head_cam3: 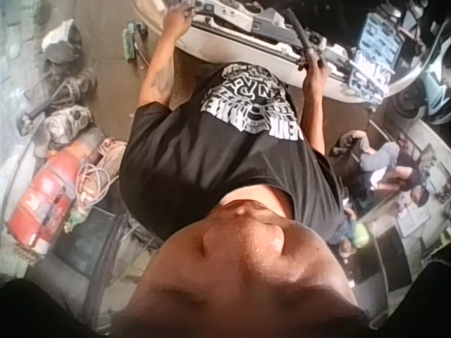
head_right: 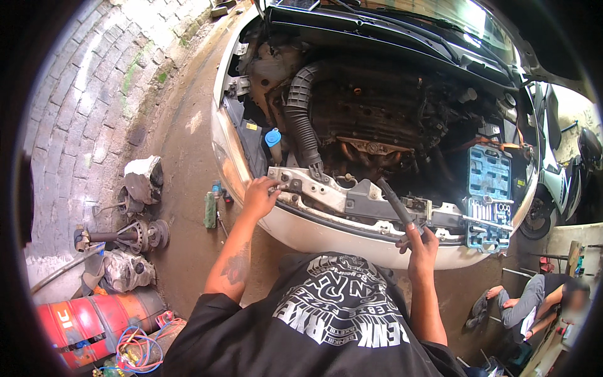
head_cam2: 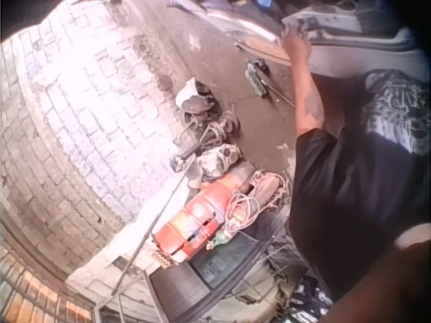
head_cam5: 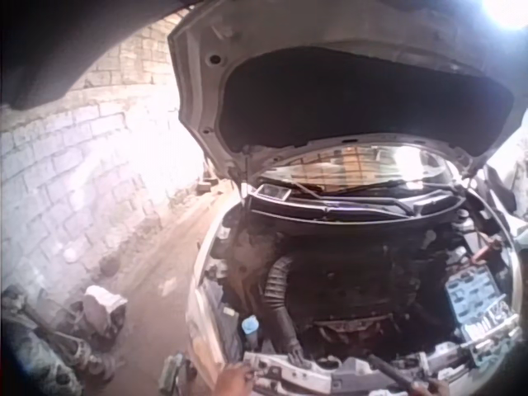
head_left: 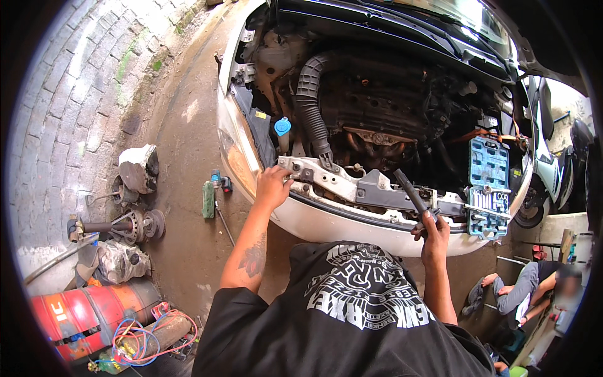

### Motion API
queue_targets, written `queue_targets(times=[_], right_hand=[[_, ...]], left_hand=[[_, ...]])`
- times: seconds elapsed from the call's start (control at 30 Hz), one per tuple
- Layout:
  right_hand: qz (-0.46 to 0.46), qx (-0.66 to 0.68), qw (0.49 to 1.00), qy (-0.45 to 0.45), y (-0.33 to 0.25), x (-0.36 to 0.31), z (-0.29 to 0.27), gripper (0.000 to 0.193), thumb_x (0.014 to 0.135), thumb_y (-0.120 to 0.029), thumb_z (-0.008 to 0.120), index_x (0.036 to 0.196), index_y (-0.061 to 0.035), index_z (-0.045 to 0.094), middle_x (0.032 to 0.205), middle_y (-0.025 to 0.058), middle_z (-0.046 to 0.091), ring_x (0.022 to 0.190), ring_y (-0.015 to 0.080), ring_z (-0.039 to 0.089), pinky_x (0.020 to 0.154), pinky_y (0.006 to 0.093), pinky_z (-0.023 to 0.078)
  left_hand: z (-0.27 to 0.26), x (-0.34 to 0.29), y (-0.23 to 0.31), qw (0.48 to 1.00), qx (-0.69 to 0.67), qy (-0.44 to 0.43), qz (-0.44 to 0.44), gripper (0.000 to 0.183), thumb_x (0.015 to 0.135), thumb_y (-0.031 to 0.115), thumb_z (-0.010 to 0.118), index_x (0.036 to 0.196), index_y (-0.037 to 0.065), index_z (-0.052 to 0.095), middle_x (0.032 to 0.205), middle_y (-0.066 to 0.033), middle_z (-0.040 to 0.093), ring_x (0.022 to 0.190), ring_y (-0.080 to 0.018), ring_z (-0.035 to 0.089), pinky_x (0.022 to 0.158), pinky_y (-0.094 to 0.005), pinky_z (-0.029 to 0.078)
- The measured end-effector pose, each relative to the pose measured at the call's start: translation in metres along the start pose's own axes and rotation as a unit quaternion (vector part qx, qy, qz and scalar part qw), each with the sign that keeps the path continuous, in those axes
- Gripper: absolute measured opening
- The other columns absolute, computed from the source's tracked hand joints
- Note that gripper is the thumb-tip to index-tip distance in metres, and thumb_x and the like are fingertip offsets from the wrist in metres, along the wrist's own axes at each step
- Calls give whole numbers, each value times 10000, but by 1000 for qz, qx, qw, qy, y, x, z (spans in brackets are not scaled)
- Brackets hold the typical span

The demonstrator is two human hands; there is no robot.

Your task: The person removes an ignition coil and a spark plug from a car engine using a socket wrench and by hand.

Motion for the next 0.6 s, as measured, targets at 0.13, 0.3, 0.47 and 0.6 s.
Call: queue_targets(times=[0.13,0.3,0.47,0.6], right_hand=[[-9,-18,1000,9,2,4,2,304,991,-257,695,977,42,638,735,63,636,643,149,649,560,271,462],[-187,-223,956,24,-7,50,11,349,966,-276,740,1141,10,644,794,47,656,739,96,578,668,267,477],[-264,-323,909,26,-55,124,40,382,920,-275,779,1158,-3,657,861,123,716,767,170,642,731,318,513],[-251,-338,907,14,-72,194,75,417,882,-323,794,1184,-62,671,933,172,736,867,298,724,789,367,544]], left_hand=[[2,6,1,994,99,-47,21,232,851,202,752,1081,180,770,1021,-52,663,1053,-291,603,935,-549,425],[10,4,-4,988,136,-55,41,258,831,207,769,1090,199,771,1003,-35,648,1042,-282,595,912,-498,420],[15,8,-7,988,129,-47,66,277,811,190,779,1088,196,771,989,-34,643,1013,-272,590,863,-456,420],[12,7,-6,990,117,-28,75,265,796,171,780,1061,166,766,995,-43,638,1023,-281,582,858,-446,421]])
Point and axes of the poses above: each hand's wrist, its own x-axis towards the middle knuckle, its own z-axis out of the palm, y = z × x, the point moved 3 cm from there along x, towards the middle knuckle
